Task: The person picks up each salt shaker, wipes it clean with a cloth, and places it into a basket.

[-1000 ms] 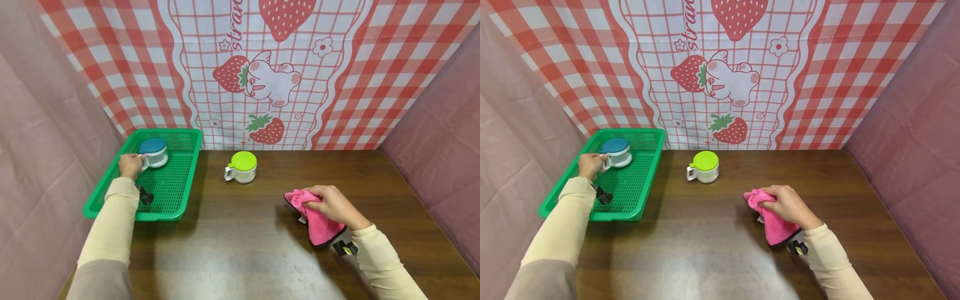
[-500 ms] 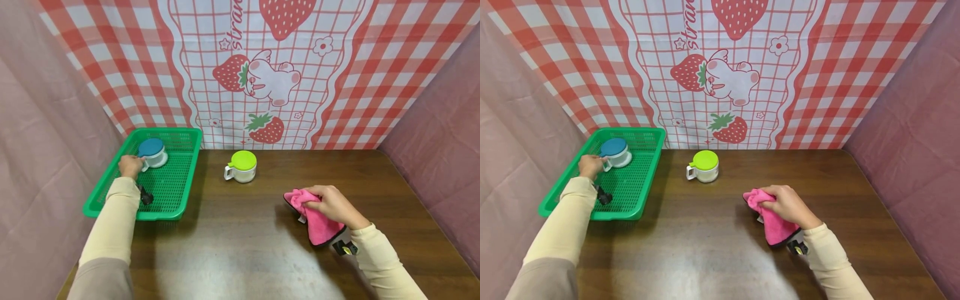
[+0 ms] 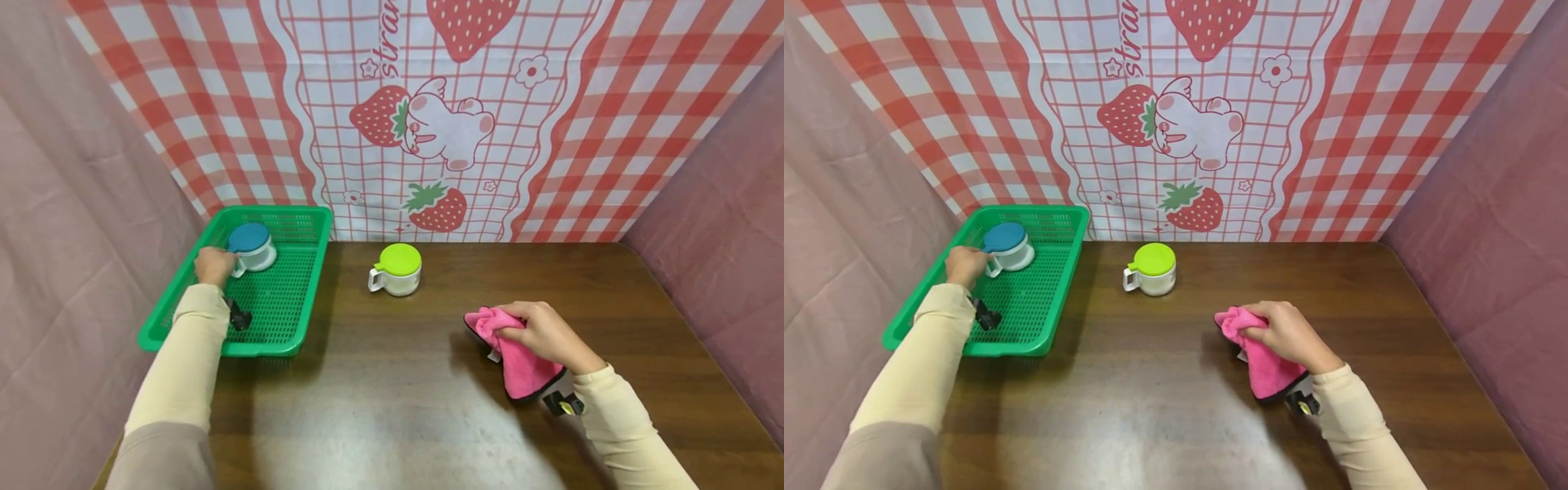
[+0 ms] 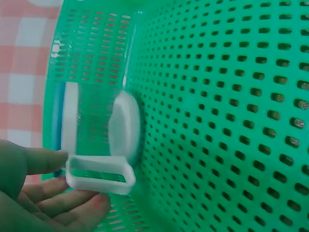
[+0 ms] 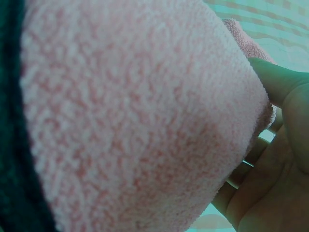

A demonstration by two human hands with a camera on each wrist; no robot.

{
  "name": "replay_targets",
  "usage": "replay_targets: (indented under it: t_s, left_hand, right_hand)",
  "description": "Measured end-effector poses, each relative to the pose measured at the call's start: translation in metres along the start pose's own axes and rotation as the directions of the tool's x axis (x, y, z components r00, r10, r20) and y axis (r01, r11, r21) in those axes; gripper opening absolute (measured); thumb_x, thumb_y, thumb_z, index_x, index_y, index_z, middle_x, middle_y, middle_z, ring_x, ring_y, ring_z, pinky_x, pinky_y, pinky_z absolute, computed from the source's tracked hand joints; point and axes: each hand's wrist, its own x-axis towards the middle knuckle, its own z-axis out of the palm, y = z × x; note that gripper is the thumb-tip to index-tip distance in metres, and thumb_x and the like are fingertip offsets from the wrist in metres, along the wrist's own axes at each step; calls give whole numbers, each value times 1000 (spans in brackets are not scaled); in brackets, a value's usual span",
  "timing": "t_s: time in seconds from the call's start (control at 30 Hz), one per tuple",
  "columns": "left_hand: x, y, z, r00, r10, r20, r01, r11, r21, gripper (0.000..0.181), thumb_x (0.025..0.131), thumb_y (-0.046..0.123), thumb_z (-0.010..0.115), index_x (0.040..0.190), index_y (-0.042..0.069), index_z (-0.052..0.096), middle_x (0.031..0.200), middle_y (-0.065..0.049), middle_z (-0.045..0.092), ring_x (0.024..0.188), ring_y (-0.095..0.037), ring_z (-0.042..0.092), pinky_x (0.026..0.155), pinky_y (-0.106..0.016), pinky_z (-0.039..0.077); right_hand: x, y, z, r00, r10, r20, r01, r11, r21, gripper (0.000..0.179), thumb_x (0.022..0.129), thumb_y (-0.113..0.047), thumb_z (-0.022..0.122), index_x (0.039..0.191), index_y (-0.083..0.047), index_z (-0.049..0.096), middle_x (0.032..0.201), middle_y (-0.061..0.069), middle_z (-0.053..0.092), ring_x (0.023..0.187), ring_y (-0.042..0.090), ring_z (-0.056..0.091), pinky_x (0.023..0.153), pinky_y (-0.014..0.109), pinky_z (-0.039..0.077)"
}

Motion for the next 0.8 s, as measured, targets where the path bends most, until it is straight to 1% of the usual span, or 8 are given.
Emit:
replay_targets:
  t_s: [0.07, 0.13, 0.27, 0.43, 0.5, 0.6, 0.7, 0.8]
  left_hand:
    - [-2, 3, -3, 1000, -2, 0, 2, 1000, -6, 41, 92, 21, 56, 122, -5, 63, 132, -27, 57, 128, -46, 47, 107, -52, 40]
    - [-3, 8, -7, 1000, 11, -6, -11, 1000, -8, 32, 90, 20, 56, 103, -7, 66, 123, -30, 59, 123, -47, 49, 104, -52, 42]
    - [-6, 18, -16, 998, 53, -42, -53, 999, -4, 24, 85, 15, 49, 62, 7, 46, 91, -23, 58, 106, -44, 54, 93, -53, 45]
    - [-10, 28, -25, 994, 83, -71, -83, 996, -6, 33, 81, 10, 44, 49, 15, 39, 61, -6, 46, 90, -36, 49, 84, -49, 43]
    - [-11, 31, -25, 994, 82, -73, -84, 996, -15, 28, 82, 10, 43, 55, 11, 48, 63, -7, 49, 90, -35, 48, 84, -47, 42]
    - [-14, 37, -26, 995, 84, -61, -86, 996, -25, 27, 86, 14, 44, 86, 3, 68, 94, -19, 66, 107, -41, 53, 95, -48, 44]
    - [-18, 45, -27, 996, 83, -33, -84, 995, -47, 42, 92, 20, 47, 127, 2, 62, 134, -22, 58, 129, -43, 45, 108, -51, 38]
    - [-22, 57, -28, 996, 85, -6, -86, 994, -73, 47, 96, 26, 51, 138, 4, 53, 142, -21, 51, 135, -43, 39, 112, -50, 34]
  right_hand:
    - [0, 0, 0, 1000, -1, -1, 1, 1000, -3, 24, 77, -5, 78, 101, -8, 75, 86, 2, 74, 76, 7, 62, 65, 26, 49]
    - [0, 0, 0, 1000, -3, -3, 3, 1000, -2, 25, 77, -6, 78, 102, -7, 75, 87, 3, 74, 76, 8, 62, 65, 26, 49]
    - [0, 0, 0, 1000, -3, -7, 3, 1000, 3, 26, 77, -6, 79, 103, -7, 75, 89, 4, 75, 77, 8, 63, 65, 25, 49]
    - [1, -1, 0, 1000, -4, -8, 4, 1000, 7, 26, 77, -6, 78, 103, -6, 75, 88, 5, 74, 77, 8, 62, 64, 25, 49]
    - [2, -1, 0, 1000, -5, -13, 6, 1000, 6, 27, 77, -6, 79, 104, -6, 75, 89, 5, 75, 77, 8, 62, 64, 25, 49]
    - [3, -1, 0, 1000, -16, -21, 16, 1000, 2, 26, 77, -6, 79, 103, -6, 75, 90, 6, 75, 77, 8, 62, 65, 26, 49]
    - [4, -2, -1, 1000, -20, -19, 20, 1000, 1, 25, 77, -5, 79, 101, -6, 75, 90, 5, 74, 77, 9, 62, 65, 26, 49]
    - [5, -3, -1, 1000, -20, -17, 20, 1000, -2, 25, 77, -5, 79, 101, -7, 75, 91, 6, 74, 78, 9, 62, 65, 26, 49]
